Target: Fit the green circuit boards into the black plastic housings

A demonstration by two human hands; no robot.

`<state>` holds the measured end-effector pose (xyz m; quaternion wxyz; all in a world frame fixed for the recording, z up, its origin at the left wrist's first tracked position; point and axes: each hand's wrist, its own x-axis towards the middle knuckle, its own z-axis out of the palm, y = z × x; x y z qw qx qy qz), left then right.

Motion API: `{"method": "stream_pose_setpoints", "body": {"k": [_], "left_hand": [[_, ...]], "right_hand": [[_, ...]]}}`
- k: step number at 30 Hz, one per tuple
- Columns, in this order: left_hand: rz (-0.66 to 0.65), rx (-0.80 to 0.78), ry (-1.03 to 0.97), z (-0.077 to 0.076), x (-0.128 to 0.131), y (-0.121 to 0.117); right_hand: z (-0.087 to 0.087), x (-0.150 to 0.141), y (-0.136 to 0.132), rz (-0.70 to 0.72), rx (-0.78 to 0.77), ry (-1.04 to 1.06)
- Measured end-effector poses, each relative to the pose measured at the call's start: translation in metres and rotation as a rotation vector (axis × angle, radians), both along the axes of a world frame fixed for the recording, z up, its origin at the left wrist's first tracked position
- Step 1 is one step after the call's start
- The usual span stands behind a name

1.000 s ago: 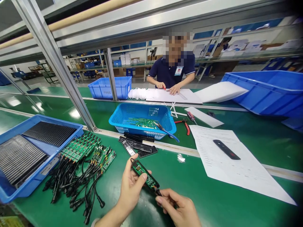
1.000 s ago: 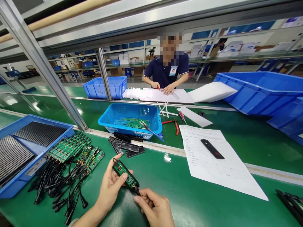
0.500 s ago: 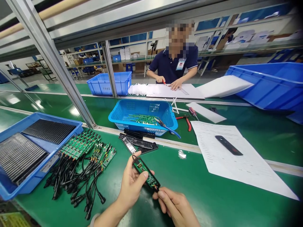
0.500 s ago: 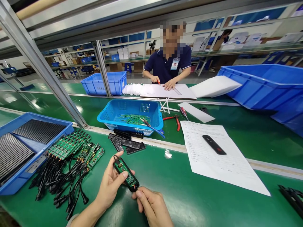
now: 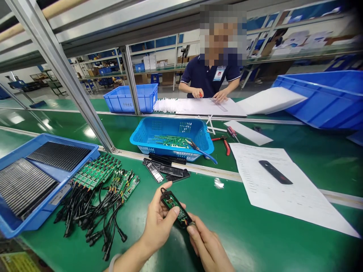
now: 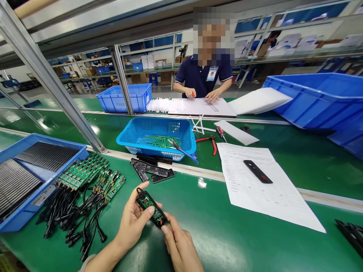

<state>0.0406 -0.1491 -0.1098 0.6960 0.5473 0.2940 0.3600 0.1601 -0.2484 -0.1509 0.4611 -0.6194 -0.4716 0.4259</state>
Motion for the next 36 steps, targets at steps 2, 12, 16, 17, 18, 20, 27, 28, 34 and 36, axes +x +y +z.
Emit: {"method": "stream_pose_setpoints", "body": {"k": [2, 12, 16, 17, 18, 20, 27, 28, 34, 36], "left_hand": [[-0.006, -0.005, -0.015, 0.000, -0.001, 0.000], [-0.024, -0.026, -0.048, 0.004, 0.000, 0.003], [-0.020, -0.057, -0.049, 0.005, 0.000, 0.002], [-0.018, -0.074, -0.052, 0.006, 0.001, 0.002], [-0.016, -0.092, -0.057, 0.006, 0.001, 0.002], [-0.015, -0.117, -0.067, 0.007, 0.002, 0.003], [-0.012, -0.048, -0.057, 0.002, 0.002, -0.003], [-0.021, -0.034, -0.052, 0.002, 0.002, -0.004], [-0.006, -0.069, -0.024, 0.002, 0.001, -0.001], [-0.021, -0.145, 0.032, 0.002, 0.001, 0.003]], "right_hand": [[0.000, 0.000, -0.001, 0.008, -0.005, 0.017], [0.001, 0.004, -0.006, 0.042, -0.022, 0.105], [-0.001, 0.003, -0.006, 0.022, 0.023, 0.029], [-0.002, 0.002, -0.006, 0.025, 0.038, 0.017], [-0.002, 0.001, -0.006, 0.029, 0.053, 0.007], [-0.002, -0.001, -0.007, 0.030, 0.071, -0.010], [-0.007, -0.004, -0.006, -0.035, 0.036, 0.001], [-0.008, -0.004, -0.005, -0.044, 0.038, 0.002], [-0.004, 0.001, -0.004, -0.020, 0.085, -0.083], [-0.001, 0.003, -0.003, 0.027, 0.131, -0.171]]}}
